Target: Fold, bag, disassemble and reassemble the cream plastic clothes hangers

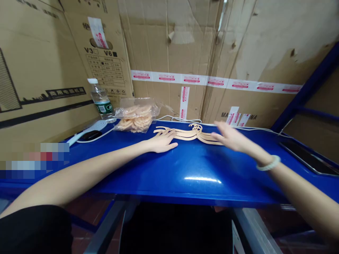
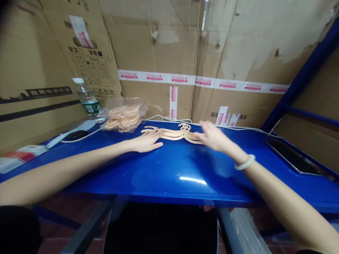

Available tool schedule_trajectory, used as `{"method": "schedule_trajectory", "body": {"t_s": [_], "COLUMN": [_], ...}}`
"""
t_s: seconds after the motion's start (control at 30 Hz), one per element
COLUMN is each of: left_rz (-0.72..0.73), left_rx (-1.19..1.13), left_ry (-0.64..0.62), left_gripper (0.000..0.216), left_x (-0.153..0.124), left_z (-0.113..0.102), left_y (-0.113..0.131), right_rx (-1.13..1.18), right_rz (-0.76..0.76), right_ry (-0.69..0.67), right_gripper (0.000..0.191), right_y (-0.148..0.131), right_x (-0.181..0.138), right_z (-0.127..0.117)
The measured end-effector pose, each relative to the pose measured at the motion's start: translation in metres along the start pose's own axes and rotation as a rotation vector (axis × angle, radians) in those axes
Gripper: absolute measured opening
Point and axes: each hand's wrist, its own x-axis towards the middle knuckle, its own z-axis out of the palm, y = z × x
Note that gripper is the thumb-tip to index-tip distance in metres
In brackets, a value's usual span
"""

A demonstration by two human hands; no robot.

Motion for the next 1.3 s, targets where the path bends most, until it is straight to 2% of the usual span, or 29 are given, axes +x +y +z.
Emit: {"method": "schedule_trajectory", "body": {"t_s": [0.07, 0.13, 0.3, 0.5, 0.6, 0.7, 0.8, 0.9, 1.0, 1.17, 1.3], "left_rz": [-0.053, -0.071, -0.128, -0.167, -0.155, -0.051, 0.135, 0.219, 0.179, 0.003, -0.185], "left_rx": [-0.021, -0.032, -0.036, -0.048, -0.025, 0.039, 0.012, -0.103, -0.246, -0.608, -0.949], "left_ry": [-0.042, -0.051, -0.021, -0.036, 0.043, 0.202, 0.304, 0.363, 0.408, 0.424, 0.427], "left_gripper": [0.078, 0.08, 0.088, 0.093, 0.089, 0.079, 0.056, 0.04, 0.033, 0.026, 0.018], "left_x": [0.005, 0.007, 0.016, 0.028, 0.022, 0.01, -0.002, -0.007, -0.006, -0.004, -0.004], "left_z": [0.004, 0.006, 0.009, 0.009, 0.007, 0.004, 0.002, 0.003, 0.009, 0.015, 0.012], "left_y": [-0.003, -0.004, -0.005, -0.007, -0.006, 0.002, 0.014, 0.021, 0.021, 0.01, 0.009], "right_rx": [-0.045, -0.075, -0.076, -0.052, -0.013, -0.025, -0.057, -0.07, -0.034, 0.041, 0.099], "right_rz": [0.089, 0.128, 0.121, 0.157, 0.107, 0.028, -0.032, -0.073, -0.096, -0.082, -0.093], "right_ry": [-0.125, -0.219, -0.244, -0.273, -0.155, -0.011, -0.059, -0.052, 0.022, 0.095, 0.114], "right_gripper": [0.075, 0.078, 0.076, 0.076, 0.069, 0.058, 0.051, 0.046, 0.036, 0.018, 0.016], "right_y": [-0.001, 0.0, 0.014, 0.023, 0.028, 0.034, 0.039, 0.044, 0.047, 0.046, 0.043], "right_x": [0.004, 0.008, 0.028, 0.051, 0.047, 0.032, 0.013, 0.001, 0.0, 0.002, -0.003], "right_z": [0.018, 0.036, 0.057, 0.057, 0.049, 0.036, 0.028, 0.029, 0.035, 0.038, 0.032]}}
